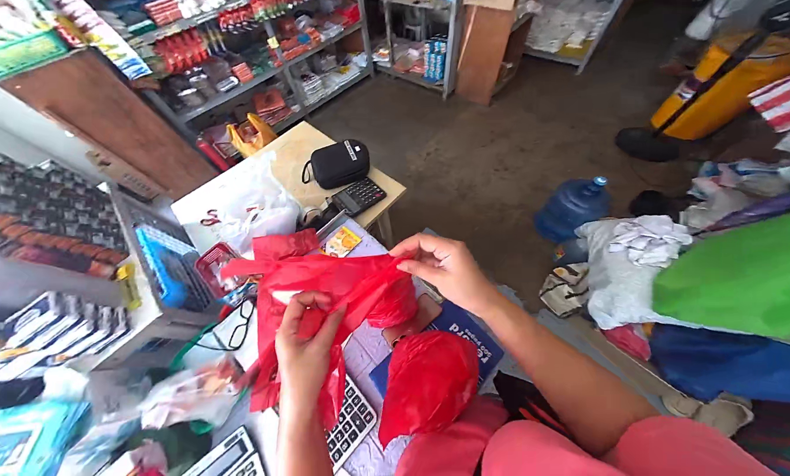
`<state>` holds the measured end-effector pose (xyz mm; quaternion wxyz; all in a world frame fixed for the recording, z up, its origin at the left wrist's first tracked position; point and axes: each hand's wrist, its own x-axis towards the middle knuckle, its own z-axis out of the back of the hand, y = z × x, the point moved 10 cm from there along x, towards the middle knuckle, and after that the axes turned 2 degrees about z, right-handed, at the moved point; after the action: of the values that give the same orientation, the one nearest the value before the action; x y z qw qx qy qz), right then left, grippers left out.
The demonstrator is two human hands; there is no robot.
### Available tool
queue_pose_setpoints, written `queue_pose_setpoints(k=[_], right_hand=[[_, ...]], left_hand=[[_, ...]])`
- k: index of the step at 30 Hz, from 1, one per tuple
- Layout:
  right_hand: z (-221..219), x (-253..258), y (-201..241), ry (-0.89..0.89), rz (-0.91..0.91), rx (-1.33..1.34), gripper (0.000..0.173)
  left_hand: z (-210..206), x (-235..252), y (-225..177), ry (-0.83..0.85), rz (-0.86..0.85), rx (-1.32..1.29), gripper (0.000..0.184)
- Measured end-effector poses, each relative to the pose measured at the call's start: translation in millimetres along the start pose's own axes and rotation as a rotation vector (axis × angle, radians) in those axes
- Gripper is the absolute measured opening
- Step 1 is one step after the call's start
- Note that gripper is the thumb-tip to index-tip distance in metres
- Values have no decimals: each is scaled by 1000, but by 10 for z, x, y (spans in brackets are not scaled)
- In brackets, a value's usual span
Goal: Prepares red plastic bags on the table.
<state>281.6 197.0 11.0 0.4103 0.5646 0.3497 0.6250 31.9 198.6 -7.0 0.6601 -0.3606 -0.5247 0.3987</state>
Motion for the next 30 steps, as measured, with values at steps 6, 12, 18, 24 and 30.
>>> queue_pose_setpoints(k=[6,12,18,24,30], right_hand=[[82,0,-58,-64,9,-116,16],[57,4,-46,-52,37,-97,13],[82,-5,-64,-84,44,-76,11],[140,-19,-103,-128,-7,-88,15],[125,-16,-170,-114,-53,79,16]], left_hand=[[-8,9,13,-3,-23,-21,7],[-98,5,-62,4,-76,-29,18],[-113,-20,6,-108,-26,-14,14],[-159,-6,31,-33,-90,9,9],[-208,-17,2,-5,-111,-16,16]])
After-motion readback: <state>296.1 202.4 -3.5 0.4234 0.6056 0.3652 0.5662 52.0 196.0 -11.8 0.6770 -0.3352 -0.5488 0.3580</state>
